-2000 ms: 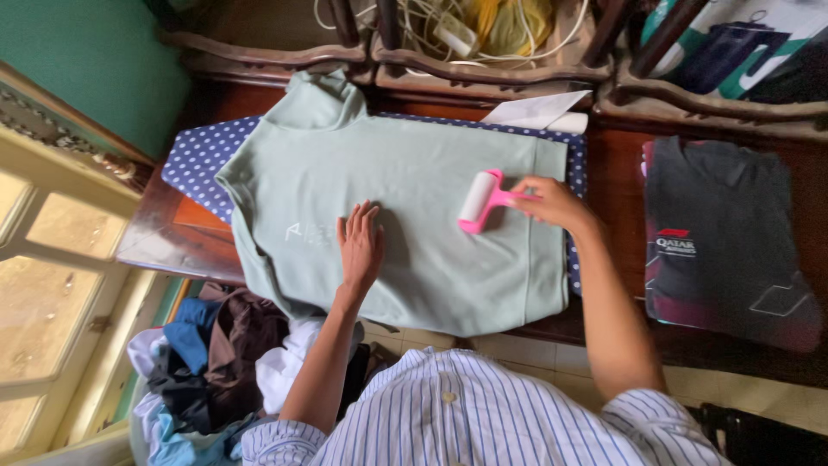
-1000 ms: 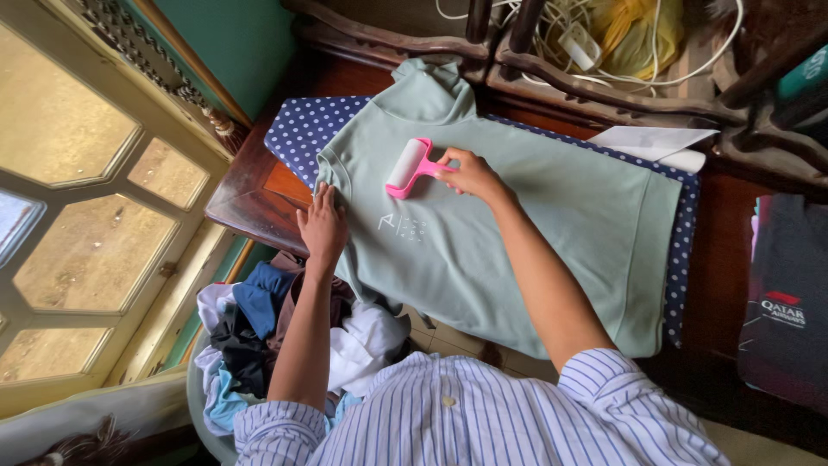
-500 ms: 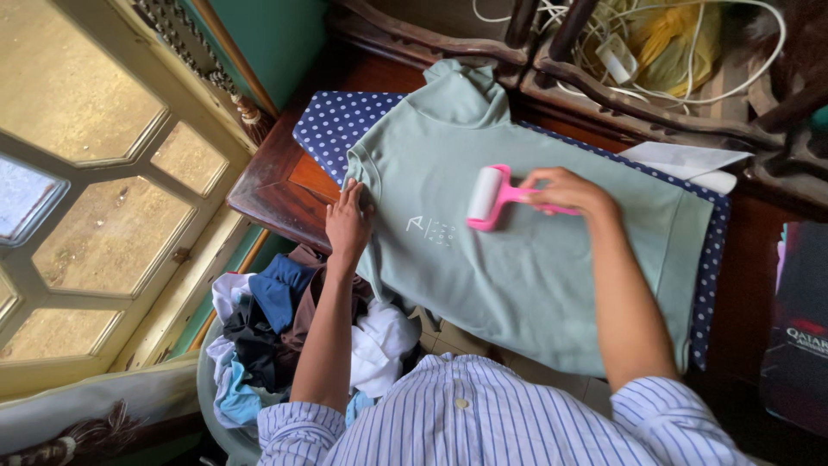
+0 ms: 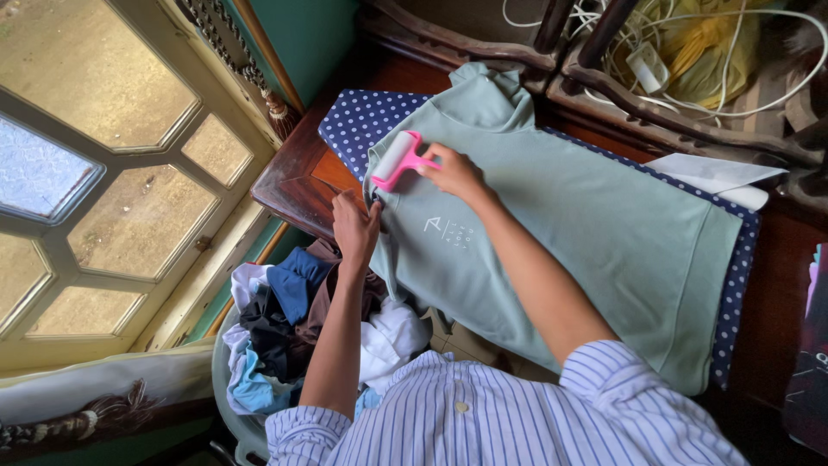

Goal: The person uses a pink lint roller to remove lint from a light green sweatshirt laid on a polka-dotted ironing board. They roll the tool over the sleeves and body, then flip the sweatshirt and continue rolling the other side.

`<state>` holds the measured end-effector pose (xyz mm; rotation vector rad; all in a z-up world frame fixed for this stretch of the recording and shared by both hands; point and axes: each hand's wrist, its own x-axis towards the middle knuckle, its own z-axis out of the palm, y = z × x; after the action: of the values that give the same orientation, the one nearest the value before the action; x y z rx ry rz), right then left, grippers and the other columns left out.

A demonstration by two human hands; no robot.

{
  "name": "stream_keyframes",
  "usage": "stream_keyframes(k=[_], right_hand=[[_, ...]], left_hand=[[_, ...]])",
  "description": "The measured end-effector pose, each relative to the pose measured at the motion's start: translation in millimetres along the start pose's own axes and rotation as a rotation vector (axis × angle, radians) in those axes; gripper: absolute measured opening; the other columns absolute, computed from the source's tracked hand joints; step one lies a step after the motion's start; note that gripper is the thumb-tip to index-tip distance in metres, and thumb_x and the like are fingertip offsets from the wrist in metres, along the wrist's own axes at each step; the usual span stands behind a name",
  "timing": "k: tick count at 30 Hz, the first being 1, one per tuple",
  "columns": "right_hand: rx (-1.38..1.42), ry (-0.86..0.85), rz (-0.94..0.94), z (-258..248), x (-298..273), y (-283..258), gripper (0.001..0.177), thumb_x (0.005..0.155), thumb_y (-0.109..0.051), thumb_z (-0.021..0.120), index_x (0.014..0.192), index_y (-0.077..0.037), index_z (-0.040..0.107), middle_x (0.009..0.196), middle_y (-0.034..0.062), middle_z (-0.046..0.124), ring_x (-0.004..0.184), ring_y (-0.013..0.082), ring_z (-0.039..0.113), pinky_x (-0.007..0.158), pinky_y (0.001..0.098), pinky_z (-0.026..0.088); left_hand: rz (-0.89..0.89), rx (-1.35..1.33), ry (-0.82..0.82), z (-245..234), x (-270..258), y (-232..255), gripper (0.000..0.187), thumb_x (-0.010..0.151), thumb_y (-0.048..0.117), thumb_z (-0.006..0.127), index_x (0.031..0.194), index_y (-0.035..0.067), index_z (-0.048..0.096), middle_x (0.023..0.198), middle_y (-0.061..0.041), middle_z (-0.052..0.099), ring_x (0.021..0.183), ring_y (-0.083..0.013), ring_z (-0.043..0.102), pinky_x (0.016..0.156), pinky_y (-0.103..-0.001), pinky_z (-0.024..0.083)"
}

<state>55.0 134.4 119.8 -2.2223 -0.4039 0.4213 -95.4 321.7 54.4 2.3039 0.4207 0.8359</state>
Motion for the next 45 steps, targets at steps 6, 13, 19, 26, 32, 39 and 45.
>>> stream_keyframes(k=[6, 13, 19, 26, 32, 39, 45], right_hand=[[0.053, -0.104, -0.024, -61.4, -55.4, 56.8, 0.023, 0.089, -0.031, 0.079, 0.104, -0.015, 0.071, 0.066, 0.0008, 0.066, 0.054, 0.0097, 0.058, 0.054, 0.0282, 0.049], [0.112, -0.027, -0.115, 11.5, -12.2, 14.9, 0.025, 0.088, -0.031, 0.078, 0.105, -0.016, 0.066, 0.070, -0.0015, 0.067, 0.056, 0.0081, 0.062, 0.053, 0.0267, 0.052], [0.134, -0.112, -0.119, 10.5, -10.6, 9.8, 0.024, 0.091, -0.029, 0.077, 0.105, -0.014, 0.065, 0.065, -0.0004, 0.062, 0.053, 0.0093, 0.058, 0.052, 0.0274, 0.048], [0.217, -0.323, -0.001, -113.8, -122.1, 128.3, 0.021, 0.090, -0.019, 0.074, 0.107, -0.010, 0.067, 0.067, 0.0001, 0.061, 0.056, 0.0084, 0.055, 0.050, 0.0275, 0.045], [0.098, -0.309, 0.375, -213.0, -212.7, 198.0, 0.024, 0.087, -0.015, 0.074, 0.110, -0.009, 0.071, 0.071, 0.0025, 0.069, 0.063, 0.0106, 0.063, 0.056, 0.0296, 0.052], [0.203, -0.260, 0.213, -147.8, -183.7, 169.3, 0.022, 0.088, -0.014, 0.075, 0.108, -0.005, 0.072, 0.071, 0.0032, 0.066, 0.061, 0.0108, 0.059, 0.056, 0.0291, 0.048], [0.092, -0.272, 0.322, -187.8, -205.0, 168.2, 0.029, 0.083, -0.018, 0.080, 0.110, -0.009, 0.075, 0.071, 0.0038, 0.069, 0.060, 0.0112, 0.061, 0.058, 0.0283, 0.051]], left_hand=[[-0.287, -0.263, -0.032, 18.7, -3.1, -50.0, 0.035, 0.093, 0.010, 0.069, 0.122, -0.001, 0.052, 0.100, -0.017, 0.072, 0.091, -0.0317, 0.073, 0.082, -0.041, 0.055], [-0.302, -0.219, -0.032, 22.1, 6.7, -56.7, 0.031, 0.093, 0.007, 0.067, 0.118, -0.001, 0.051, 0.094, -0.019, 0.072, 0.089, -0.0349, 0.073, 0.081, -0.043, 0.054], [-0.219, 0.037, -0.054, 2.6, 5.4, -8.8, 0.036, 0.091, 0.007, 0.065, 0.126, 0.006, 0.056, 0.112, -0.020, 0.066, 0.104, -0.0365, 0.064, 0.088, -0.047, 0.049], [0.211, -0.006, -0.249, 25.1, -5.7, 46.2, 0.039, 0.096, 0.006, 0.059, 0.134, 0.013, 0.058, 0.134, -0.008, 0.062, 0.125, -0.0306, 0.057, 0.108, -0.049, 0.041], [0.323, 0.020, -0.462, 102.7, -38.3, 51.9, 0.046, 0.102, 0.020, 0.056, 0.147, 0.013, 0.049, 0.160, -0.012, 0.042, 0.152, -0.0346, 0.029, 0.120, -0.067, 0.008], [0.384, 0.170, -0.484, 121.6, -44.5, 48.7, 0.050, 0.102, 0.020, 0.053, 0.151, 0.014, 0.046, 0.164, -0.013, 0.033, 0.153, -0.0378, 0.024, 0.115, -0.074, 0.005], [0.447, 0.001, -0.535, 145.6, -68.6, 97.7, 0.048, 0.102, 0.017, 0.053, 0.150, 0.013, 0.049, 0.163, -0.010, 0.039, 0.154, -0.0334, 0.030, 0.123, -0.066, 0.010]])
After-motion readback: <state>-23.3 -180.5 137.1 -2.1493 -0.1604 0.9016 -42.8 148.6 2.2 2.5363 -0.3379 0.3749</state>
